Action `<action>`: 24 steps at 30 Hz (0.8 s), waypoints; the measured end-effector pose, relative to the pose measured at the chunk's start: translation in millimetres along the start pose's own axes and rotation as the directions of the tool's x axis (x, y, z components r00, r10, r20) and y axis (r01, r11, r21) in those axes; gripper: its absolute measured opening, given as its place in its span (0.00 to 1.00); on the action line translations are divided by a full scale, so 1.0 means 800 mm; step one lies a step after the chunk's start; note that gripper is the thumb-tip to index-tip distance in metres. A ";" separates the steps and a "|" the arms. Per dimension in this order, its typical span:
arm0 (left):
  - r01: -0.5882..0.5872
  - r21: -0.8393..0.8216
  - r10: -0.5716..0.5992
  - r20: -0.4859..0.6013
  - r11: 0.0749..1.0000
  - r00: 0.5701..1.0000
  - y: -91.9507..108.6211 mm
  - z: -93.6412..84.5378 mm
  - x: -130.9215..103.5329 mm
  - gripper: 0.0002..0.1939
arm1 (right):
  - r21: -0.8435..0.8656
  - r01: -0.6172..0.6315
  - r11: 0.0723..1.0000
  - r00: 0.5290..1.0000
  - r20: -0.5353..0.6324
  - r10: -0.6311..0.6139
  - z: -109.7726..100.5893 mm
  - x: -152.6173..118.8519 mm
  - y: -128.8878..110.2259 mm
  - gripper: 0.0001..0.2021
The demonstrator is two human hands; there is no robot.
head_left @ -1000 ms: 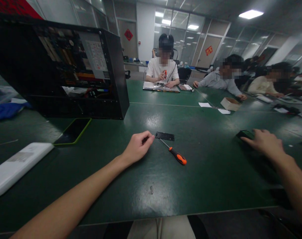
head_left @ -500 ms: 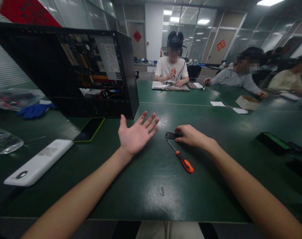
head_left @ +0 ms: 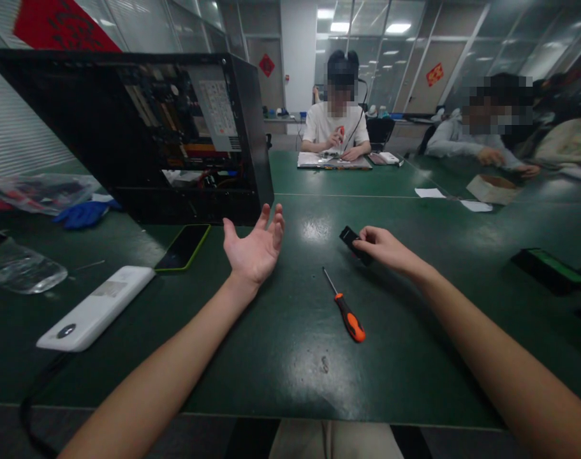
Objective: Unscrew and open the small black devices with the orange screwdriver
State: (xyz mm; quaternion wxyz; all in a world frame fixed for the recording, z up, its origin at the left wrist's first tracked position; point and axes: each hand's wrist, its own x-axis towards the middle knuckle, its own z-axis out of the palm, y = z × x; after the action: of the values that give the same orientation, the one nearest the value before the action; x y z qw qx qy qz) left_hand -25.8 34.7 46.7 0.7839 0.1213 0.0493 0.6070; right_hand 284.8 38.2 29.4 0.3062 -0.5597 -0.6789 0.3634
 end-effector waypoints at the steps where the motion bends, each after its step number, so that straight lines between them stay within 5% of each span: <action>1: -0.005 -0.007 0.005 0.006 1.000 1.000 0.002 0.000 0.000 0.43 | 0.095 -0.022 0.995 1.000 0.011 0.021 -0.001 -0.003 0.000 0.08; 5: -0.021 -0.040 0.022 0.026 0.999 0.999 0.011 -0.001 0.002 0.43 | 0.372 -0.093 0.923 0.995 0.065 0.073 -0.007 -0.015 0.001 0.09; 11: -0.162 -0.019 0.162 0.006 0.987 0.987 0.020 0.004 0.009 0.41 | 0.568 -0.120 0.814 0.992 0.041 0.117 -0.022 -0.025 0.012 0.19; 17: -0.267 0.010 0.266 0.032 0.964 0.963 0.018 0.018 0.007 0.43 | 0.577 -0.114 0.809 0.986 -0.032 0.161 -0.028 -0.023 0.025 0.18; 24: -0.307 0.013 0.307 0.015 0.952 0.952 0.026 0.002 0.008 0.46 | 0.440 -0.021 0.898 0.991 -0.109 0.077 -0.022 -0.027 0.020 0.22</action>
State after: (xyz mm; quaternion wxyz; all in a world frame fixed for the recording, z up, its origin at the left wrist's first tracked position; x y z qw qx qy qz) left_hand -43.0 45.1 53.9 0.6795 0.1373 0.0297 0.7201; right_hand 311.9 21.7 25.9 0.4562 -0.5150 -0.5453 0.4789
